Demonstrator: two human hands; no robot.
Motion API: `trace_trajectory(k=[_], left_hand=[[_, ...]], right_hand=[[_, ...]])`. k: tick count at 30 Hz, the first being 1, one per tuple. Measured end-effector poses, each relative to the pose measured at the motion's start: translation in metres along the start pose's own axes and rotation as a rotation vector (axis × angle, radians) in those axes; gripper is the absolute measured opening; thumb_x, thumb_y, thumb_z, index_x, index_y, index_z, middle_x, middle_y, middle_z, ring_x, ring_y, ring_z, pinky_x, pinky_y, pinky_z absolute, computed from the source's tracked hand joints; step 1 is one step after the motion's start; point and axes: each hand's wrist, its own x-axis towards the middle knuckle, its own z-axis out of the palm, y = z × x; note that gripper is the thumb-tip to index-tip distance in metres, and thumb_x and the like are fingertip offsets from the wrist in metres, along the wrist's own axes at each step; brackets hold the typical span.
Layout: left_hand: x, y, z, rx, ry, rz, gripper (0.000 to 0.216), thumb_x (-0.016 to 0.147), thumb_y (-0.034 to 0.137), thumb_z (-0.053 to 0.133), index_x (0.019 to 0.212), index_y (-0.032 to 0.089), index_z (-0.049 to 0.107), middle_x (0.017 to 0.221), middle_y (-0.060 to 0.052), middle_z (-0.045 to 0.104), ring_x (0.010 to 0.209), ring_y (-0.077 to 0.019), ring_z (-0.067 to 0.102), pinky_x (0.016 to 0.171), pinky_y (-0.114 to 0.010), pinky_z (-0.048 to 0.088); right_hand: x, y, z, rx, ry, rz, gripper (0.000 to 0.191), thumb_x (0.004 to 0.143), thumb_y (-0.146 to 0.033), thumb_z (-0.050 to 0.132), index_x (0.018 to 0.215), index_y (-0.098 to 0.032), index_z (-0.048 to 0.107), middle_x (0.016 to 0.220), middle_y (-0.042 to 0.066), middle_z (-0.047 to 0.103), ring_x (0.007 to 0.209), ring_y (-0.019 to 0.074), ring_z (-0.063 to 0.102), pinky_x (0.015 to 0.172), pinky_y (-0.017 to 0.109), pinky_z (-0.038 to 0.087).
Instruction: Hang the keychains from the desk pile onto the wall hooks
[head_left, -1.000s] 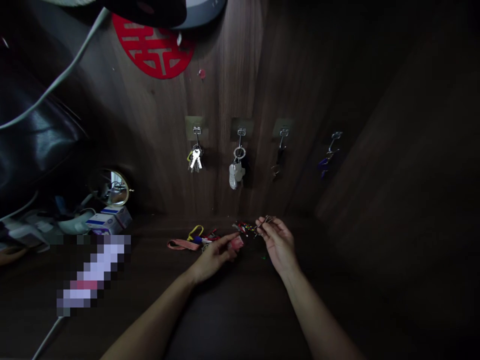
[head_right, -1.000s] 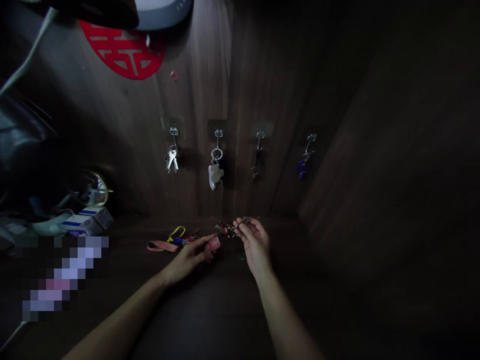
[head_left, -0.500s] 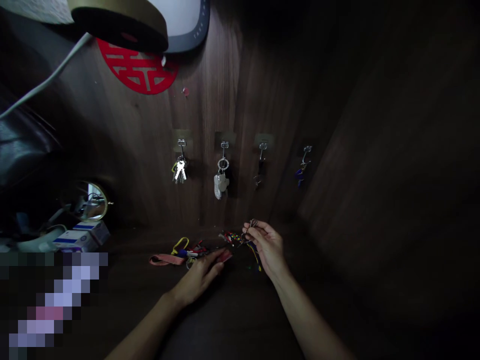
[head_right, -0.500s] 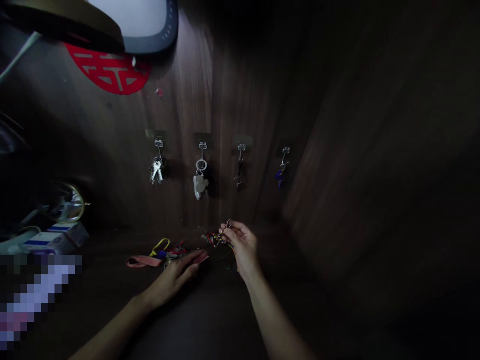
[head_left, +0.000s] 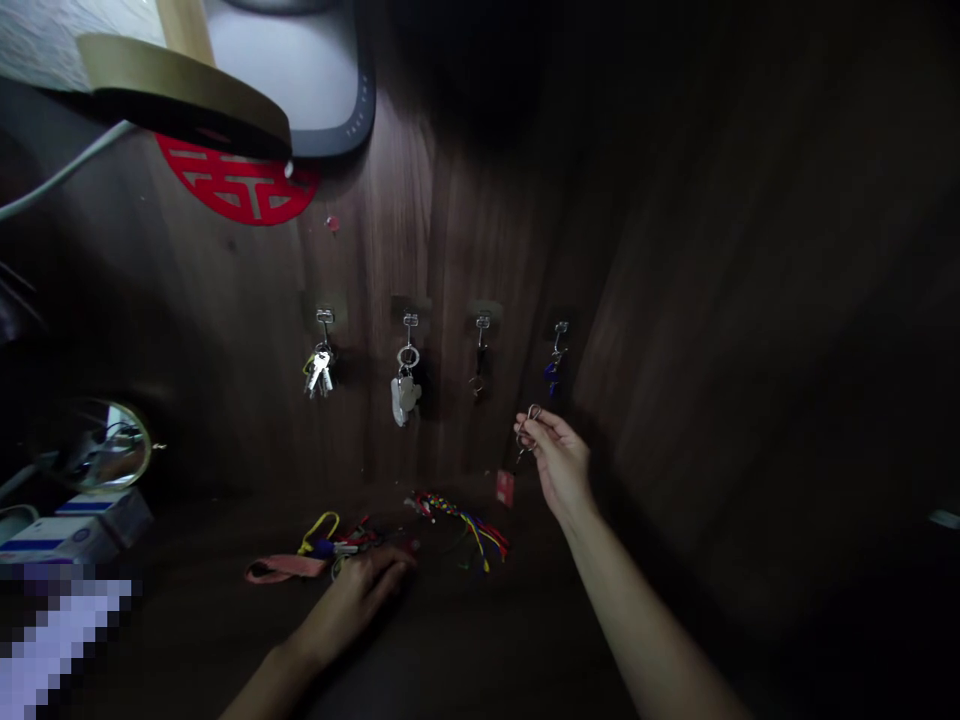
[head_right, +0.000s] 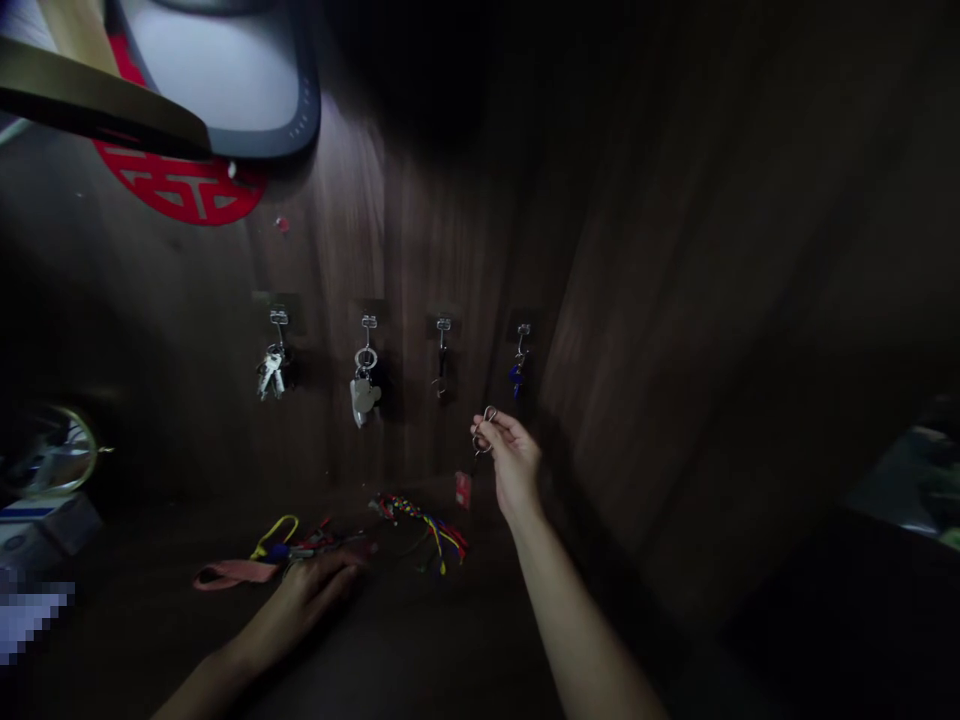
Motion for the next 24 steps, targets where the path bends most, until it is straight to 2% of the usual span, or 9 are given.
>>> trace_trajectory(k=[8, 15, 19, 24], left_hand=[[0.004, -0.005, 0.003, -0.001, -0.002, -0.046, 0.035, 0.088, 0.042, 0.035, 0.089, 0.021, 0.063, 0.073, 0.000, 0.063, 0.066, -0.0132, 0.056, 0.064, -0.019, 0.043], [0.005, -0.005, 0.002, -0.040, 0.016, -0.061, 0.033, 0.088, 0.041, 0.038, 0.089, 0.021, 0.063, 0.073, 0.000, 0.063, 0.064, -0.0134, 0.054, 0.062, -0.019, 0.042], [0.005, -0.003, 0.000, -0.051, 0.014, -0.072, 0.034, 0.088, 0.042, 0.037, 0.090, 0.020, 0.063, 0.073, 0.000, 0.062, 0.065, -0.0134, 0.054, 0.062, -0.019, 0.041], [0.006, -0.004, 0.000, -0.082, 0.004, -0.083, 0.036, 0.087, 0.045, 0.038, 0.092, 0.019, 0.063, 0.075, -0.001, 0.063, 0.067, -0.0137, 0.054, 0.062, -0.019, 0.042]], right_hand=[[0.054, -0.025, -0.004, -0.026, 0.100, -0.168, 0.029, 0.055, -0.024, 0.077, 0.081, -0.018, 0.066, 0.072, -0.001, 0.070, 0.061, 0.0082, 0.063, 0.049, 0.016, 0.045], [0.092, -0.033, -0.003, -0.046, 0.152, -0.211, 0.028, 0.054, -0.023, 0.076, 0.077, -0.017, 0.061, 0.069, 0.001, 0.069, 0.059, 0.0108, 0.063, 0.045, 0.017, 0.042], [0.103, -0.034, -0.003, -0.040, 0.162, -0.182, 0.031, 0.051, -0.022, 0.077, 0.074, -0.017, 0.058, 0.064, 0.000, 0.068, 0.056, 0.0109, 0.063, 0.042, 0.016, 0.041], [0.099, -0.027, -0.004, -0.035, 0.162, -0.126, 0.037, 0.048, -0.024, 0.079, 0.073, -0.018, 0.053, 0.058, -0.001, 0.067, 0.054, 0.0116, 0.064, 0.041, 0.015, 0.042]])
